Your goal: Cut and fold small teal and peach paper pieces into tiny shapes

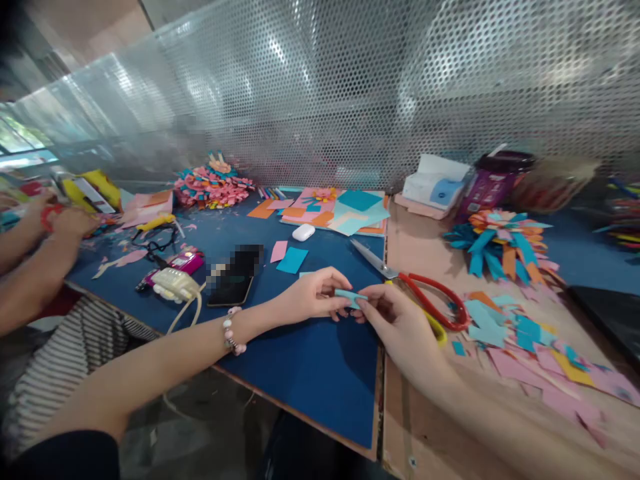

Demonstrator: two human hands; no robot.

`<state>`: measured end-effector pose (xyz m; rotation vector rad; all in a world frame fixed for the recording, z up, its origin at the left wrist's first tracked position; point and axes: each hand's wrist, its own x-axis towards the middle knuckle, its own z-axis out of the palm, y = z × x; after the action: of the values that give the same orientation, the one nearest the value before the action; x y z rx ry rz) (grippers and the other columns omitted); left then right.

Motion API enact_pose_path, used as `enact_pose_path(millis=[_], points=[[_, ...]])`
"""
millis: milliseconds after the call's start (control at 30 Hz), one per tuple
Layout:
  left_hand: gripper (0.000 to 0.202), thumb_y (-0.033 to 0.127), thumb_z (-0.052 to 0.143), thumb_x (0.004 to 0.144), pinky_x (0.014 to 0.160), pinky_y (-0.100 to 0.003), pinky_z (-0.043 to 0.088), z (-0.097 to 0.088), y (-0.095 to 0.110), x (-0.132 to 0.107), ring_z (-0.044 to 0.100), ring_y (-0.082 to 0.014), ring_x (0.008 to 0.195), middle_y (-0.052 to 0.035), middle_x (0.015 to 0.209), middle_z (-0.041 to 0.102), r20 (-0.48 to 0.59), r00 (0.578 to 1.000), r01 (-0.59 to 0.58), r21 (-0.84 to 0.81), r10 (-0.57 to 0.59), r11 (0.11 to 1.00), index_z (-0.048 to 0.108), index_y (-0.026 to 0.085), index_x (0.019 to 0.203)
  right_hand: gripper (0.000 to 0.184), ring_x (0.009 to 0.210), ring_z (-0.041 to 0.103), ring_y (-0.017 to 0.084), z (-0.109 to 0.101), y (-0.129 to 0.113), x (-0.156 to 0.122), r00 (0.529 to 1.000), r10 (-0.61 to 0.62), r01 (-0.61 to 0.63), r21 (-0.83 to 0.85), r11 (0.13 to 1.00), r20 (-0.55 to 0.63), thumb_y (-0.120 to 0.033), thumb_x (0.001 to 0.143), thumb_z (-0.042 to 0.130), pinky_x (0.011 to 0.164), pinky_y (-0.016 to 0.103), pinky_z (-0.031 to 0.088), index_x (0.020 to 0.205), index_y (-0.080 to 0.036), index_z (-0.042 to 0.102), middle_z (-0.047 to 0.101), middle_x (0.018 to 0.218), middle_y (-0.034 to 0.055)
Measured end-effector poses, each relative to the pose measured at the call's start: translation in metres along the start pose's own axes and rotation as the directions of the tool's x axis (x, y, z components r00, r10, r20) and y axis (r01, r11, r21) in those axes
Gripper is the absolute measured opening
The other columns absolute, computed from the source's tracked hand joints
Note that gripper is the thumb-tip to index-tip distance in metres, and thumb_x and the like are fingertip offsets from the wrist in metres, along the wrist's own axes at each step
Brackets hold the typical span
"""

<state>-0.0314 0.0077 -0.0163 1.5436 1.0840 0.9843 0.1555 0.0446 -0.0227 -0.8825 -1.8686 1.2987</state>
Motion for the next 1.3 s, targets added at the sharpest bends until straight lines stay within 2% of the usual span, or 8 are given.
enact_pose_path(millis=[167,267,367,567,900,1033,1133,1300], points=[[0.024,0.032,0.059,0.081,0.066,-0.029,0.055,0.001,0.0,-0.001,0.064,-0.0135,0.073,-0.0068,0.084,0.064,-0.052,0.998,-0.021,0.073,0.025,0.997,0.054,0.012,0.094,0.024,0.072,0.063,0.016,0.001,-0.001,0.001,1.0,0.02,-0.02,0.035,0.999,0.015,-0.042,0.082,0.058,0.069,0.029,0.052,0.092,-0.02,0.055,0.062,0.074,0.0014],[0.024,0.03,0.059,0.081,0.067,-0.029,0.054,0.003,0.001,-0.002,0.065,-0.0138,0.075,-0.0063,0.086,0.064,-0.072,0.997,-0.007,0.084,0.013,0.996,0.055,0.013,0.098,0.025,0.073,0.064,0.017,0.0,0.0,0.001,0.999,0.029,-0.03,0.015,0.999,0.037,-0.044,0.083,0.056,0.07,0.031,0.052,0.091,-0.02,0.055,0.063,0.075,0.0018],[0.03,0.031,0.06,0.08,0.068,-0.03,0.055,0.004,0.003,-0.004,0.065,-0.0143,0.075,-0.0061,0.089,0.064,-0.097,0.995,0.001,0.064,0.005,0.998,0.055,0.014,0.105,0.024,0.072,0.064,0.017,-0.001,0.002,0.0,0.999,0.014,-0.015,0.024,1.0,0.038,-0.043,0.084,0.055,0.07,0.031,0.052,0.092,-0.02,0.055,0.063,0.074,0.0012],[0.027,0.033,0.061,0.08,0.073,-0.03,0.055,0.006,0.008,-0.006,0.065,-0.0149,0.078,-0.0051,0.089,0.063,-0.134,0.991,0.026,-0.01,-0.027,1.0,0.06,0.013,0.098,0.022,0.07,0.064,0.016,-0.001,0.001,-0.001,1.0,0.02,-0.02,0.086,0.996,0.011,-0.039,0.083,0.057,0.068,0.03,0.054,0.096,-0.021,0.054,0.061,0.072,-0.0005],[0.028,0.034,0.059,0.08,0.063,-0.028,0.054,0.007,0.011,-0.009,0.064,-0.015,0.072,-0.0066,0.087,0.067,-0.117,0.988,0.104,0.019,-0.101,0.994,0.062,0.014,0.1,0.019,0.065,0.066,0.014,-0.003,0.001,-0.002,0.998,0.059,-0.06,0.112,0.992,0.017,-0.036,0.081,0.06,0.064,0.027,0.056,0.091,-0.021,0.061,0.067,0.072,0.0001],[0.023,0.033,0.056,0.083,0.059,-0.025,0.05,0.005,0.014,-0.01,0.06,-0.0119,0.063,-0.0043,0.088,0.068,-0.166,0.981,0.128,0.173,-0.099,0.977,0.065,0.018,0.098,0.02,0.065,0.066,0.015,-0.003,-0.003,-0.001,0.997,0.075,-0.076,0.121,0.99,0.007,-0.037,0.08,0.061,0.064,0.028,0.057,0.089,-0.02,0.062,0.068,0.074,0.0018],[0.021,0.03,0.058,0.081,0.062,-0.025,0.048,0.003,0.016,-0.01,0.06,-0.0117,0.065,-0.0026,0.089,0.068,-0.212,0.974,0.133,0.269,-0.076,0.954,0.065,0.02,0.098,0.019,0.066,0.066,0.015,-0.002,-0.005,-0.002,0.997,0.081,-0.081,0.1,0.992,0.002,-0.037,0.081,0.059,0.065,0.028,0.056,0.089,-0.019,0.062,0.067,0.072,0.0019],[0.026,0.029,0.06,0.08,0.064,-0.024,0.046,0.005,0.016,-0.012,0.062,-0.014,0.075,-0.0029,0.085,0.068,-0.236,0.968,0.123,0.168,-0.081,0.978,0.059,0.018,0.103,0.026,0.067,0.067,0.015,-0.001,-0.006,-0.002,0.993,0.102,-0.105,0.065,0.992,0.057,-0.037,0.08,0.06,0.064,0.027,0.056,0.1,-0.021,0.057,0.063,0.072,-0.0008]])
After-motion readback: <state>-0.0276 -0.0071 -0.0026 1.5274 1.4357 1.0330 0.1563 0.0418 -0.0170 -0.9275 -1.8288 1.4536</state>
